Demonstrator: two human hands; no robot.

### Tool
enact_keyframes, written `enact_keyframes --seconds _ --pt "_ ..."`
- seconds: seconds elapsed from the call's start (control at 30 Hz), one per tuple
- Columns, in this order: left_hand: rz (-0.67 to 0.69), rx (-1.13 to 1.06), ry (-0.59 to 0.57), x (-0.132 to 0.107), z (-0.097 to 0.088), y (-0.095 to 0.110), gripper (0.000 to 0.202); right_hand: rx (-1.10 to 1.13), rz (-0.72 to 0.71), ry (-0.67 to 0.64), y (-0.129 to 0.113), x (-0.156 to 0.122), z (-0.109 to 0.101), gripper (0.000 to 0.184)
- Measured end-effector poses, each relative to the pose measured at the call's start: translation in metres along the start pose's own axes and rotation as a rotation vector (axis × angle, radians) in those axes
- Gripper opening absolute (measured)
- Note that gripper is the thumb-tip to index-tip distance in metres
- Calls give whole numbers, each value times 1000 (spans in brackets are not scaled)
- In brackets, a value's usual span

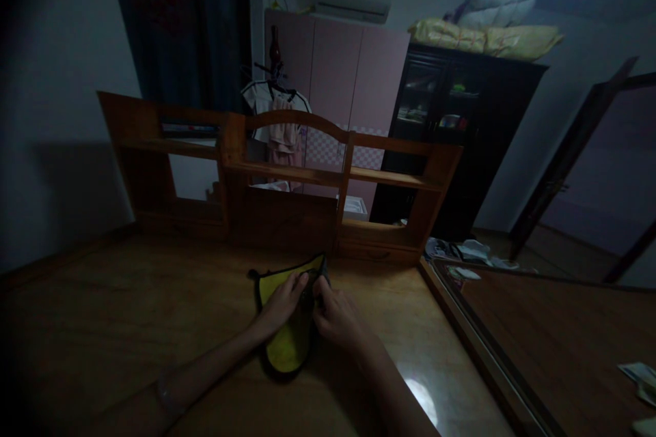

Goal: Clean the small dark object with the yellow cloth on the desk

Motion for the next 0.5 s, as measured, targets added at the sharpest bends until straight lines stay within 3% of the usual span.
enact_keyframes --seconds 0.27,0.5 --pt "10 -173 -94 -2 15 6 57 -44 10 18 8 -5 -22 35" --pt "32 -79 -39 -4 4 10 54 140 -4 -27 5 -3 -10 47"
Point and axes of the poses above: each hand's wrist, its own x-axis towards the middle knuckle, its own z-axis out of the palm, y = z × x, the point moved 2 cm from there along x, towards the middle knuckle, and after that the axes turned 2 degrees about -y, right-handed, at the moved point
